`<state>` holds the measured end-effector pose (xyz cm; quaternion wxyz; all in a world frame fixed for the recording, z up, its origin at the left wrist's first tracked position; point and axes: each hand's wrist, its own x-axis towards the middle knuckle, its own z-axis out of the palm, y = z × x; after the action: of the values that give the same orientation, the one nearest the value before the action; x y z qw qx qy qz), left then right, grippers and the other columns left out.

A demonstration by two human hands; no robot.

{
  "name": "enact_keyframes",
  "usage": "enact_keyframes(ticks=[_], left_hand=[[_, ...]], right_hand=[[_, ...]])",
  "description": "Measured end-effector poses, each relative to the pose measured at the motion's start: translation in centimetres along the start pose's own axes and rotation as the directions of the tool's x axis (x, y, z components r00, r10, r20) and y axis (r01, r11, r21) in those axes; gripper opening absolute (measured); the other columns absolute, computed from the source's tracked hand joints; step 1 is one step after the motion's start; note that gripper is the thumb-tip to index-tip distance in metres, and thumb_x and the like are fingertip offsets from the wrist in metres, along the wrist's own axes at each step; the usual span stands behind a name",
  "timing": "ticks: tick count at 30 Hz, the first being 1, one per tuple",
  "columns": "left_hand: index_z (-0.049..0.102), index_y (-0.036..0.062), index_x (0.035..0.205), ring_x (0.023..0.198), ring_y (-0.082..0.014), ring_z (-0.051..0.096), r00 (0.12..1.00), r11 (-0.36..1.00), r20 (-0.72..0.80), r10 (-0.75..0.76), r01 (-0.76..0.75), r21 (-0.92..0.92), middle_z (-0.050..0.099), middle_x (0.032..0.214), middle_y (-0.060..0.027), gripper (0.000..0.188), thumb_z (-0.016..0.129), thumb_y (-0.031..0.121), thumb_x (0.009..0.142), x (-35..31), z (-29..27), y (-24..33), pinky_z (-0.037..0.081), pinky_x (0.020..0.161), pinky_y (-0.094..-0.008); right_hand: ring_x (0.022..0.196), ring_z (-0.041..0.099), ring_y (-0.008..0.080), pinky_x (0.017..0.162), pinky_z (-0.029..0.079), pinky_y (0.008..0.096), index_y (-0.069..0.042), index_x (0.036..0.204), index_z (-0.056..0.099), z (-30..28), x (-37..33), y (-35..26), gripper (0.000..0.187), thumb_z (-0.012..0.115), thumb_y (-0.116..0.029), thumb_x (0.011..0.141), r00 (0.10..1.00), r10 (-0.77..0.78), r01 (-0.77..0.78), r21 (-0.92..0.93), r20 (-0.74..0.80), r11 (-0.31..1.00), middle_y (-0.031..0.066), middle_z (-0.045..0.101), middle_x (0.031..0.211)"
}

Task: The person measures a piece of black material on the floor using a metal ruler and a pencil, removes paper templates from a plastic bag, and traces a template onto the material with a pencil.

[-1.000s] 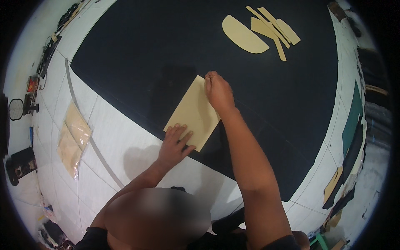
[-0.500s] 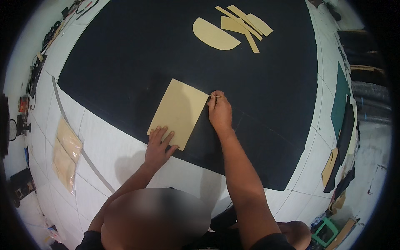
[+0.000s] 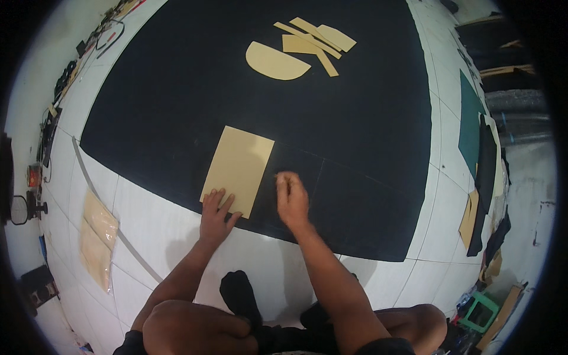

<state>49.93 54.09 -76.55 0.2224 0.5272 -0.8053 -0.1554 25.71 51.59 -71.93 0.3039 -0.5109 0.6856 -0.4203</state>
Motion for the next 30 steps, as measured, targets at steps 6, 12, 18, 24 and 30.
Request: enact_keyframes(ticks=[6, 12, 18, 24, 30], left_hand=[[0.064, 0.0087, 0.134, 0.137, -0.0437, 0.045, 0.999, 0.999, -0.003, -0.033, 0.033, -0.003, 0.053, 0.142, -0.0198, 0.054, 0.079, 0.029, 0.086, -2.0, -1.2, -0.4, 0.031, 0.116, -0.0607], [0.061, 0.0074, 0.137, 0.144, -0.0461, 0.037, 0.982, 0.976, 0.004, -0.187, 0.185, 0.116, 0.046, 0.152, -0.0226, 0.053, 0.075, 0.021, 0.088, -5.5, -3.7, -2.9, 0.023, 0.120, -0.0628], [0.056, 0.0086, 0.144, 0.147, -0.0468, 0.030, 0.937, 0.899, -0.079, -0.342, 0.350, 0.264, 0.037, 0.157, -0.0268, 0.054, 0.069, 0.028, 0.095, -4.7, -8.8, -9.4, 0.020, 0.121, -0.0597], [0.051, 0.0012, 0.145, 0.141, -0.0460, 0.037, 0.746, 0.717, -0.276, -0.605, 0.662, 0.218, 0.041, 0.153, -0.0272, 0.055, 0.062, 0.031, 0.100, -15.8, -12.6, -13.4, 0.026, 0.119, -0.0561], [0.040, 0.0063, 0.155, 0.151, -0.0425, 0.027, 0.551, 0.456, -0.225, -0.803, 0.812, 0.364, 0.031, 0.162, -0.0245, 0.055, 0.040, 0.034, 0.108, -28.7, -15.7, -15.4, 0.017, 0.120, -0.0643]], right_hand=[[0.088, 0.069, 0.0212, 0.079, 0.055, 0.0369, -0.003, 0.118, 0.064, -0.5, -5.4, -0.7, 0.024, 0.054, -0.021, 0.106, 0.993, 0.049, -0.058, 0.084, 0.105, 0.995, 0.0123, 0.071, 0.099], [0.114, 0.063, 0.0300, 0.097, 0.045, 0.0443, -0.007, 0.117, 0.066, 0.6, -7.8, -1.7, 0.024, 0.060, -0.015, 0.095, 0.852, -0.252, 0.351, -0.143, 0.459, 0.925, 0.0116, 0.069, 0.117], [0.120, 0.058, 0.0291, 0.103, 0.039, 0.0446, -0.007, 0.118, 0.064, 3.5, -10.7, -1.9, 0.023, 0.059, -0.019, 0.098, 0.730, -0.361, 0.477, -0.054, 0.580, 0.878, 0.0109, 0.064, 0.125], [0.135, 0.050, 0.0298, 0.111, 0.036, 0.0476, -0.008, 0.115, 0.064, 2.5, -9.9, -0.9, 0.023, 0.059, -0.023, 0.099, 0.727, -0.289, 0.490, -0.175, 0.622, 0.854, 0.0122, 0.057, 0.141], [0.142, 0.042, 0.0337, 0.117, 0.032, 0.0504, -0.007, 0.115, 0.065, 9.5, -6.4, -4.7, 0.026, 0.059, -0.025, 0.097, 0.587, -0.422, 0.691, -0.156, 0.691, 0.706, 0.0139, 0.050, 0.150]])
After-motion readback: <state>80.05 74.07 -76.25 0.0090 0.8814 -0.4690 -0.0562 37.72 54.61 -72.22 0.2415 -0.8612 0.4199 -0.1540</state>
